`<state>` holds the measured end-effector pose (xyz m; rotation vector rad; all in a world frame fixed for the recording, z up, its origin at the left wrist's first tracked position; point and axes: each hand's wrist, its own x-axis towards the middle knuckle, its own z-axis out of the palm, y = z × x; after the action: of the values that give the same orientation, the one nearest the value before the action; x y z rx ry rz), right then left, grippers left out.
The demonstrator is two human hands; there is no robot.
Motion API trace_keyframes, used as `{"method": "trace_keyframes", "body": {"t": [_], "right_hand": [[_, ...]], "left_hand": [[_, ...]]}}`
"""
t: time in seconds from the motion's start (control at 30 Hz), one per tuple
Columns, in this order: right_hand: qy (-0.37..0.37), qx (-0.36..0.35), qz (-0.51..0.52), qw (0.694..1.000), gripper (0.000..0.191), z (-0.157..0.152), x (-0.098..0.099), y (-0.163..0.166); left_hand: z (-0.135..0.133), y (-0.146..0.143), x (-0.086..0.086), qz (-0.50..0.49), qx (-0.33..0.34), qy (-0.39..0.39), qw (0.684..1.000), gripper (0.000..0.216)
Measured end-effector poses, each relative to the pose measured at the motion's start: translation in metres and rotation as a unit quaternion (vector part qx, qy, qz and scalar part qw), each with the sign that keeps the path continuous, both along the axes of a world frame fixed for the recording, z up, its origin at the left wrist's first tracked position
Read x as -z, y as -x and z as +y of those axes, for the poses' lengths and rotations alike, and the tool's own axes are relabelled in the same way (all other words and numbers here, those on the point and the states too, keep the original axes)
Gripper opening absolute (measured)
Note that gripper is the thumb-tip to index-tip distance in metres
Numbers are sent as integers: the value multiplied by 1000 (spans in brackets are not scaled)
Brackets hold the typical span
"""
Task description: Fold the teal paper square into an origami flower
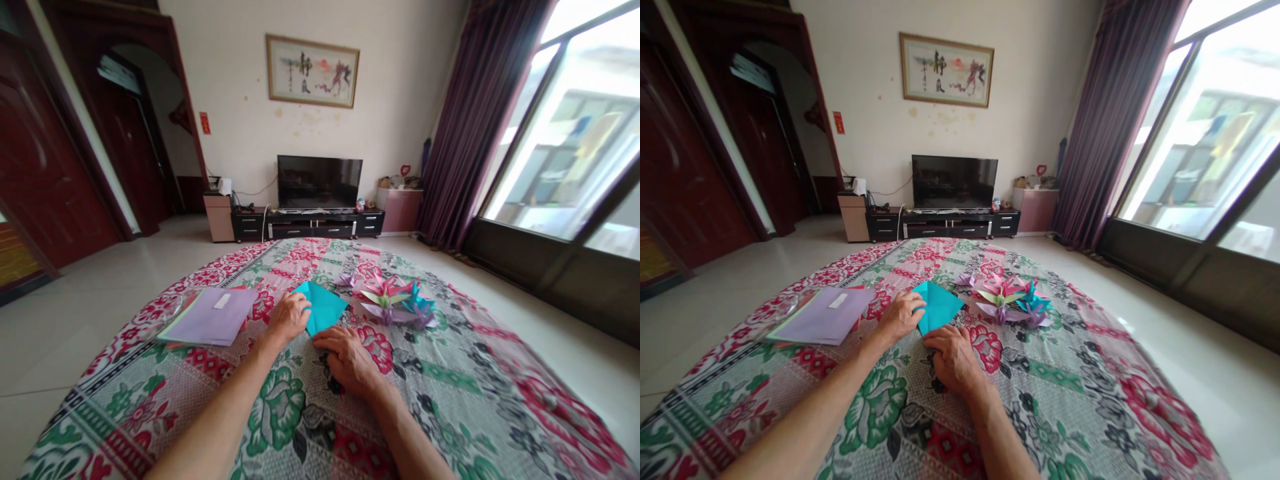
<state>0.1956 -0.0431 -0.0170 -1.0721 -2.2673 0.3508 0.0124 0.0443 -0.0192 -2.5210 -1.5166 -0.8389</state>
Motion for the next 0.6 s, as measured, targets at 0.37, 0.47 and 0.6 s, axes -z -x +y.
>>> {"method": "trace_keyframes", "body": {"t": [0.37,0.47,0.6], "right_hand": [[9,33,-57,998,53,-4,-4,6],[-5,44,-57,997,52,-4,-4,7],[-8,35,-27,999,45,-4,-4,5]], "left_hand": [[-9,-2,14,29,1,12,1000,25],[-10,-3,14,27,2,14,1000,25],[-10,-3,14,24,1,21,999,25]]}}
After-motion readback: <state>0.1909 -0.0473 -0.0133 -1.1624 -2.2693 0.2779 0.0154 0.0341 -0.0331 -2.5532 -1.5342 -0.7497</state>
